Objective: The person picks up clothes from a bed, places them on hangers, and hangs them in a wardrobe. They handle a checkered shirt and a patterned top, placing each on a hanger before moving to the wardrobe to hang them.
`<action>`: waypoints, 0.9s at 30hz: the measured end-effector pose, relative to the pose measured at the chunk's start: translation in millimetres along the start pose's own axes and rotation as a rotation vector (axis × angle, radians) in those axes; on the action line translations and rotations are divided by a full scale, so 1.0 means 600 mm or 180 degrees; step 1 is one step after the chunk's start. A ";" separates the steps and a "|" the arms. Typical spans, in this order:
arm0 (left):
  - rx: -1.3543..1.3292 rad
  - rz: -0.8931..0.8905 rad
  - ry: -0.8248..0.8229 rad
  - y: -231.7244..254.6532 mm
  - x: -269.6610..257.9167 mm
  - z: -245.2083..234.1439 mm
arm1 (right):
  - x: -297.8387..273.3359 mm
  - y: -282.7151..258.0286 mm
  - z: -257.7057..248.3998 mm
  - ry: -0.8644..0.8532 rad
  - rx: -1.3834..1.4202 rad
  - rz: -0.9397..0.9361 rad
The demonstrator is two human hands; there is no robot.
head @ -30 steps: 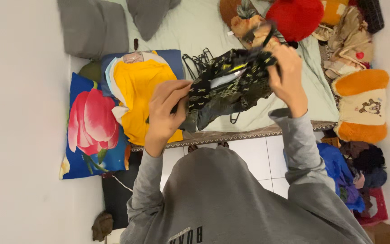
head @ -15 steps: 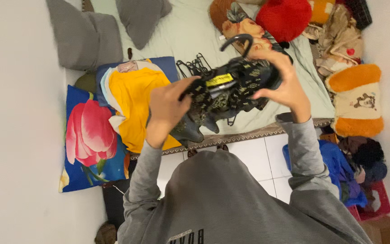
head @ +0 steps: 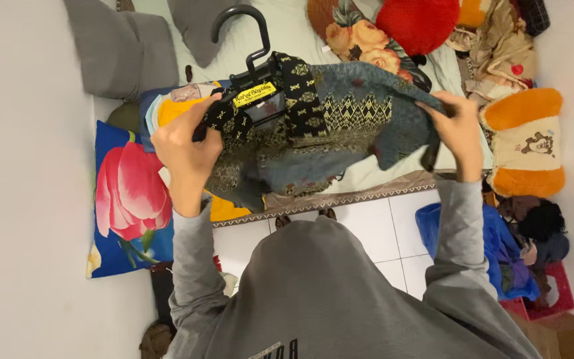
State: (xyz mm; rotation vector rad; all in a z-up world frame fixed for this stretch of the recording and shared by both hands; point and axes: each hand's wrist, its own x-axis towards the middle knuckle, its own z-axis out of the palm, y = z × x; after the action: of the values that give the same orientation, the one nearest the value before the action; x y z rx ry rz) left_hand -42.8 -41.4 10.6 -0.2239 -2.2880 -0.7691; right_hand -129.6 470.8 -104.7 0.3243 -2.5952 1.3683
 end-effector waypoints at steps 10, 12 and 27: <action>-0.0520 0.0067 -0.0201 0.006 -0.012 0.047 | 0.007 -0.259 0.027 0.0017 -0.0878 -0.1191; -0.0696 0.0032 -0.0275 0.022 -0.014 0.062 | 0.008 -0.299 0.085 -0.0185 -0.0702 -0.1483; -0.2172 -0.0668 -0.1204 0.058 -0.022 0.095 | 0.071 -0.220 0.142 -0.0617 0.0620 -0.0964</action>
State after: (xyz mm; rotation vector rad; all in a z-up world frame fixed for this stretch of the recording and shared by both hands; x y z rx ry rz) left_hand -53.1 20.8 -14.8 -0.4740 -2.3261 -1.7324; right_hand -139.3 323.6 -36.8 0.8806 -2.4262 1.5421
